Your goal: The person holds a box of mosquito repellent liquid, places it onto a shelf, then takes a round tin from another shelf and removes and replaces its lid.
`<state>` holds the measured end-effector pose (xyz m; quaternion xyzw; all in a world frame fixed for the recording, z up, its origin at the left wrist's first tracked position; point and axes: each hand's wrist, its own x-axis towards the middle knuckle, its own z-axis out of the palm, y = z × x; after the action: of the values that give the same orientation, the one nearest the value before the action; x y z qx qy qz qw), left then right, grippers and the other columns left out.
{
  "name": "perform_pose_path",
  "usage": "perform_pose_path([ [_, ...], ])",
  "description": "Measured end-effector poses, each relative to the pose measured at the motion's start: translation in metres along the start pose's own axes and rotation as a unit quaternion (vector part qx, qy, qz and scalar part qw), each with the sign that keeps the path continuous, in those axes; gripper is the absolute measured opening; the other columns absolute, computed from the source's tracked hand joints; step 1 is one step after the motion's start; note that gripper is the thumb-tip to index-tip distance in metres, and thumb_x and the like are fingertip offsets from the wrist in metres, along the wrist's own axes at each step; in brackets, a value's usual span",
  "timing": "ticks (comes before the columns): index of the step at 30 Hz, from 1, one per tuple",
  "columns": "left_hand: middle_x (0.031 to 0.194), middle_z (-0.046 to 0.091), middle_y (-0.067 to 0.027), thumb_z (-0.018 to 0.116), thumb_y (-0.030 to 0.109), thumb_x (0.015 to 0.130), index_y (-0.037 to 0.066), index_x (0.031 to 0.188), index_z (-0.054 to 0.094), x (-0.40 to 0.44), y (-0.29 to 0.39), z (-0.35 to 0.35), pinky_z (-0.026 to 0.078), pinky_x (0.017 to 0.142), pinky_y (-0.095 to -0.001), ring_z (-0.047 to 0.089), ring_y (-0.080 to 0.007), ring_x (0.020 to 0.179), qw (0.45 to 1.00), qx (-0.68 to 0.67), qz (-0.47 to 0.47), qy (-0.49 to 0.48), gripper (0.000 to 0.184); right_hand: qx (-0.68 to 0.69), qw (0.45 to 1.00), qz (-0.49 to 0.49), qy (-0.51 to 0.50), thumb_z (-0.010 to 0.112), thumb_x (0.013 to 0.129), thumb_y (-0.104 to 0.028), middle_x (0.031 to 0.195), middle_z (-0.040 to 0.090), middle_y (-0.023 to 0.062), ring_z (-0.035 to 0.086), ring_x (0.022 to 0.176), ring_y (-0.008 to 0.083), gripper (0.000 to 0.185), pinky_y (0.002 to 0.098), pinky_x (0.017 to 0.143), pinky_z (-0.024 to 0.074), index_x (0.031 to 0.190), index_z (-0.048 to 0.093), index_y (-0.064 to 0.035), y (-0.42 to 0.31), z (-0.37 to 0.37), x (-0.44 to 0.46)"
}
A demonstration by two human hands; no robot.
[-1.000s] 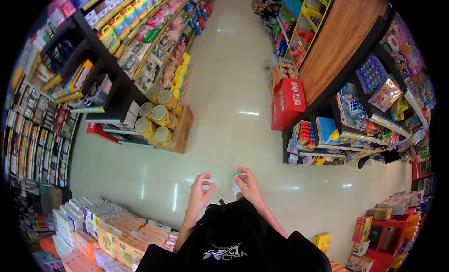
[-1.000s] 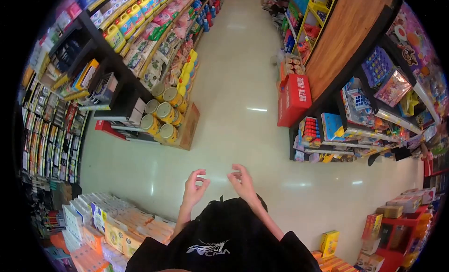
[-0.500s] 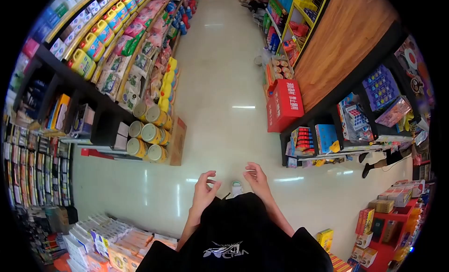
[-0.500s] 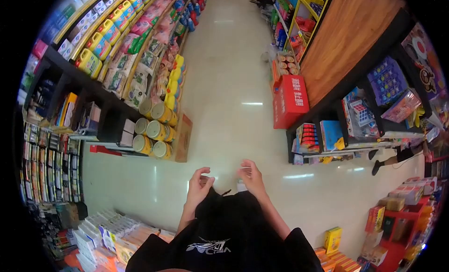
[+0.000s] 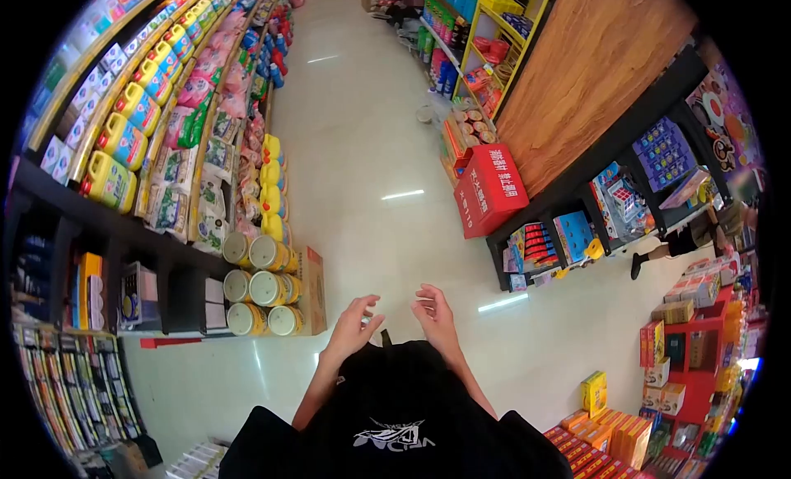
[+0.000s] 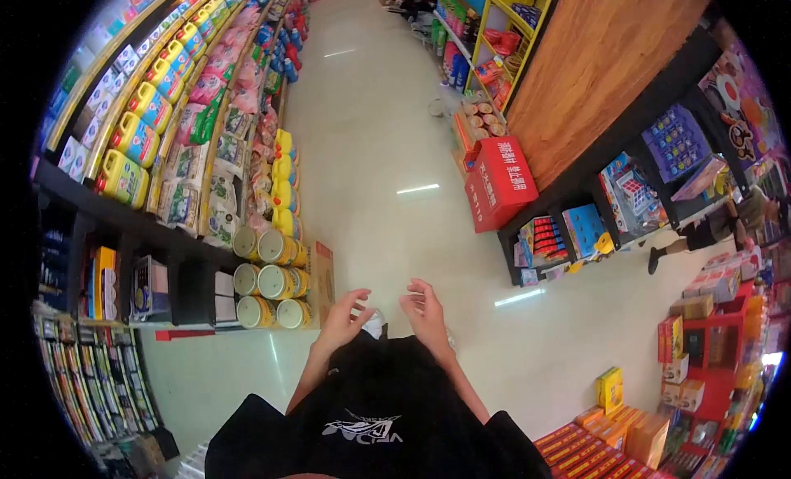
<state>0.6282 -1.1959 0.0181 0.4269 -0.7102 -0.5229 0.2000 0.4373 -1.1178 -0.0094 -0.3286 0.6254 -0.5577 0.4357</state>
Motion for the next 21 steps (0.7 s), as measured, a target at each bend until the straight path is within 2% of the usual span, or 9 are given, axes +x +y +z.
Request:
perform_pose_path([
  [3, 0.119, 0.055, -0.0192, 0.066, 0.009, 0.081, 0.006, 0.127, 0.049, -0.006, -0.032, -0.026, 0.050, 0.086, -0.0389, 0.060, -0.0306, 0.102, 0.953, 0.221, 0.055, -0.198, 0.049, 0.000, 1.000, -0.010, 0.018, 0.065, 0.086, -0.011, 0.112, 0.057, 0.0103, 0.060, 0.095, 0.0166, 0.046, 0.0316, 0.087, 0.0485, 0.128, 0.046, -0.0042, -0.002, 0.022, 0.000],
  [6, 0.120, 0.052, -0.0171, 0.065, 0.003, 0.078, 0.011, 0.136, 0.042, -0.009, -0.056, -0.041, 0.048, 0.090, -0.0383, 0.057, -0.0311, 0.105, 0.941, 0.059, 0.008, -0.333, 0.063, -0.002, 0.999, -0.008, 0.043, 0.066, 0.087, -0.011, 0.113, 0.057, 0.0108, 0.060, 0.095, 0.0169, 0.047, 0.0318, 0.087, 0.0487, 0.128, 0.046, -0.0043, 0.004, 0.037, -0.006],
  [7, 0.122, 0.051, -0.0176, 0.065, 0.002, 0.076, 0.013, 0.137, 0.042, -0.007, -0.057, -0.048, 0.046, 0.091, -0.0384, 0.056, -0.0320, 0.108, 0.930, 0.079, 0.007, -0.360, 0.066, -0.003, 0.999, -0.006, 0.052, 0.066, 0.087, -0.011, 0.114, 0.057, 0.0110, 0.060, 0.096, 0.0170, 0.047, 0.0319, 0.086, 0.0488, 0.128, 0.046, -0.0044, 0.006, 0.041, -0.007],
  [10, 0.121, 0.051, -0.0172, 0.065, 0.001, 0.074, 0.013, 0.132, 0.048, -0.005, -0.071, -0.056, 0.046, 0.091, -0.0375, 0.056, -0.0325, 0.106, 0.917, 0.115, 0.138, -0.355, 0.062, 0.006, 0.998, 0.016, 0.067, 0.066, 0.087, -0.012, 0.114, 0.058, 0.0119, 0.060, 0.097, 0.0176, 0.047, 0.0322, 0.086, 0.0489, 0.129, 0.046, -0.0041, 0.013, 0.055, -0.016],
  [13, 0.114, 0.057, -0.0150, 0.062, 0.002, 0.075, 0.009, 0.117, 0.057, -0.001, -0.070, -0.062, 0.045, 0.093, -0.0387, 0.058, -0.0337, 0.102, 0.902, 0.128, 0.160, -0.381, 0.043, -0.014, 0.998, 0.024, 0.062, 0.065, 0.088, -0.016, 0.114, 0.058, 0.0127, 0.060, 0.098, 0.0183, 0.046, 0.0323, 0.086, 0.0491, 0.128, 0.047, -0.0034, 0.016, 0.071, -0.011],
  [16, 0.103, 0.061, -0.0124, 0.061, 0.002, 0.076, 0.007, 0.103, 0.062, 0.004, -0.063, -0.068, 0.045, 0.092, -0.0384, 0.058, -0.0313, 0.102, 0.909, 0.150, 0.109, -0.373, 0.028, -0.007, 0.999, 0.022, 0.040, 0.063, 0.090, -0.014, 0.116, 0.055, 0.0115, 0.057, 0.100, 0.0178, 0.045, 0.0305, 0.085, 0.0481, 0.129, 0.045, -0.0030, 0.015, 0.079, -0.003],
  [21, 0.096, 0.063, -0.0110, 0.062, 0.006, 0.079, 0.006, 0.097, 0.063, 0.013, -0.060, -0.074, 0.048, 0.082, -0.0377, 0.061, -0.0294, 0.095, 0.951, 0.035, 0.139, -0.274, 0.018, -0.057, 0.998, 0.023, 0.031, 0.062, 0.090, -0.014, 0.115, 0.057, 0.0123, 0.058, 0.101, 0.0189, 0.042, 0.0313, 0.087, 0.0484, 0.128, 0.047, -0.0031, 0.025, 0.081, -0.005],
])
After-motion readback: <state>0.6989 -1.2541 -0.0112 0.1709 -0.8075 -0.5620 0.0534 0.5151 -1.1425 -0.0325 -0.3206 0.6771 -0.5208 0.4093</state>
